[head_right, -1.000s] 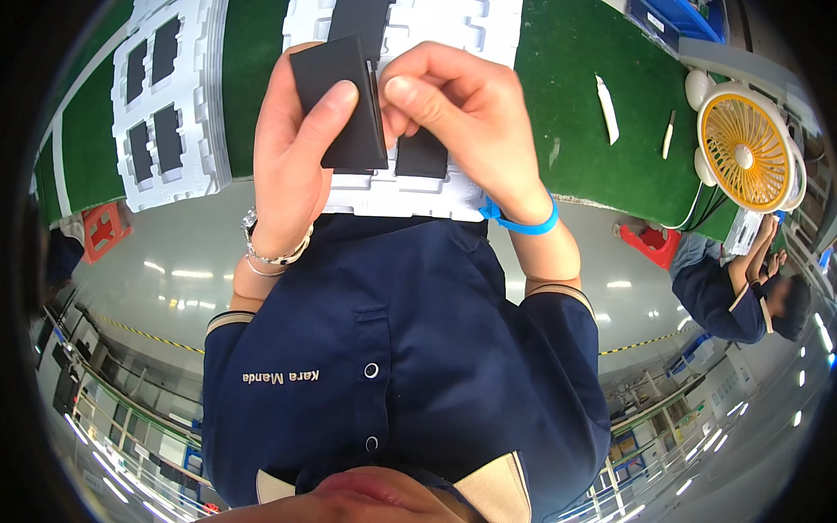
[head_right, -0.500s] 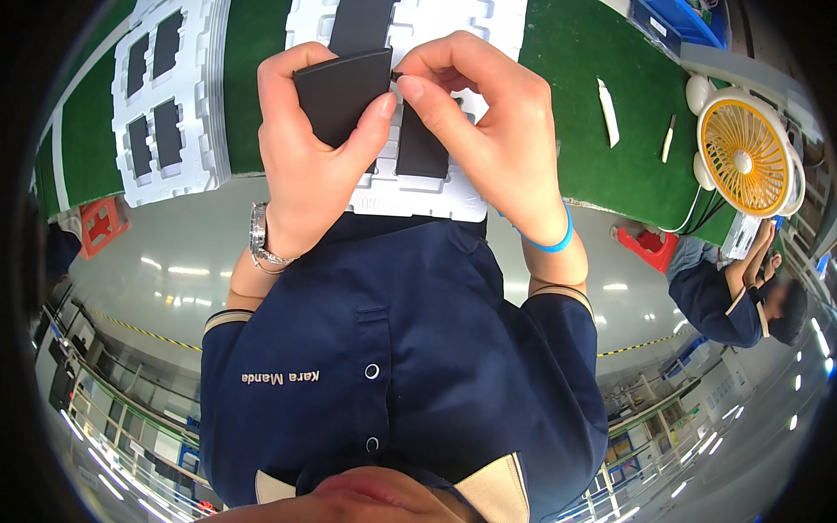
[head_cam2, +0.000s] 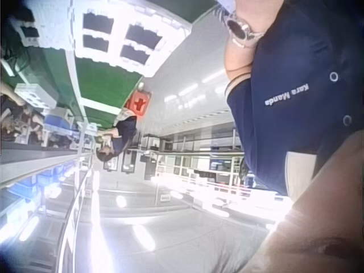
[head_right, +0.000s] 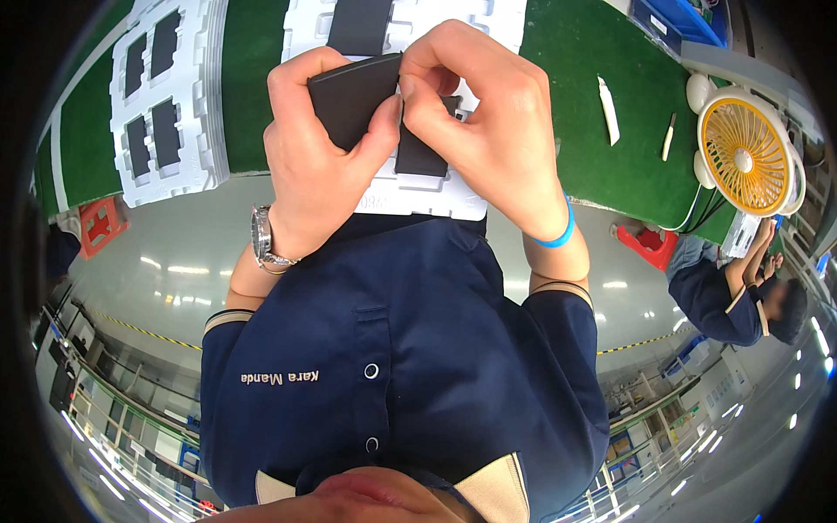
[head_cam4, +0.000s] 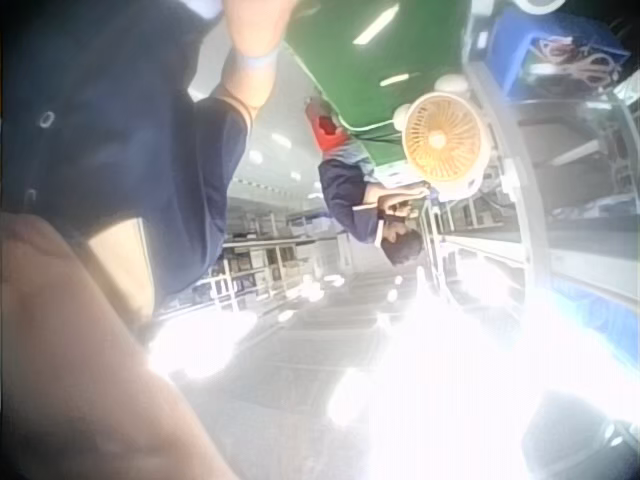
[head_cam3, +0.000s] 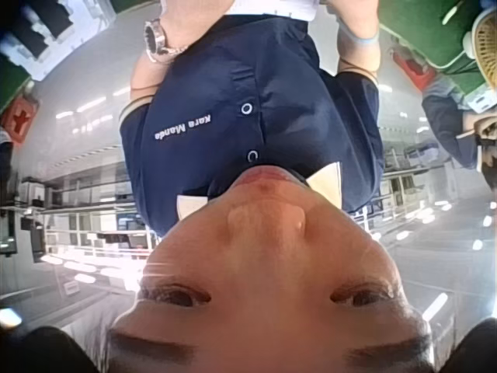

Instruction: The worker is manually attaching small components to larger rectangular hardware parts on a factory assembly line.

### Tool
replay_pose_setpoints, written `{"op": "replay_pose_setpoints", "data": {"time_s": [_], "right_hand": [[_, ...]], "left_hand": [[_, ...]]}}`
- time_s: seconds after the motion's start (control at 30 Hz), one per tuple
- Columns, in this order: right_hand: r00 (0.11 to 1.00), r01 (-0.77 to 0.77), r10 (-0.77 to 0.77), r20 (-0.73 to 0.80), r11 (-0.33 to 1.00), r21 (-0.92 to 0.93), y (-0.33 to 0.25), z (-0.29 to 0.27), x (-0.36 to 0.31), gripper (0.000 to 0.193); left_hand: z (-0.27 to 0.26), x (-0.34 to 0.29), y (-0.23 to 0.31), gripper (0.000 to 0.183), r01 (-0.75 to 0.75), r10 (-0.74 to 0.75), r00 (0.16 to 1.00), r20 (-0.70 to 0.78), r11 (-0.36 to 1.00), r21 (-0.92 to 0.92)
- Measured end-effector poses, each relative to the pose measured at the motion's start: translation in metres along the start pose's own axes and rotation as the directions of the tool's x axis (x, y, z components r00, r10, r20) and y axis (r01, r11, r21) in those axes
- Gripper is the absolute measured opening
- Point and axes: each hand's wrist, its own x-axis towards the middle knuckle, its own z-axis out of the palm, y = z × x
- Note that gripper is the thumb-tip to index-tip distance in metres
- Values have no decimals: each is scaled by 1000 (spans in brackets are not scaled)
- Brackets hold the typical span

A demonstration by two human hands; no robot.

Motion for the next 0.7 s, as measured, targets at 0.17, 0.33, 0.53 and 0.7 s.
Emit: {"op": "replay_pose_setpoints", "data": {"time_s": [0.17,0.33,0.53,0.7], "right_hand": [[999,30,-29,-35,999,39,6,7,-1,6],[995,-5,24,-101,983,185,7,14,0,8],[985,-132,167,-42,888,441,2,12,-1,11],[971,-228,232,65,798,558,9,8,-1,11]], "left_hand": [[1,-2,0,48,28,-28,1000,1,999,-43],[-4,2,1,50,118,-123,991,-44,989,-92],[-9,2,5,53,193,-188,981,44,970,-146],[-10,3,4,50,263,-243,964,107,930,-258]]}}
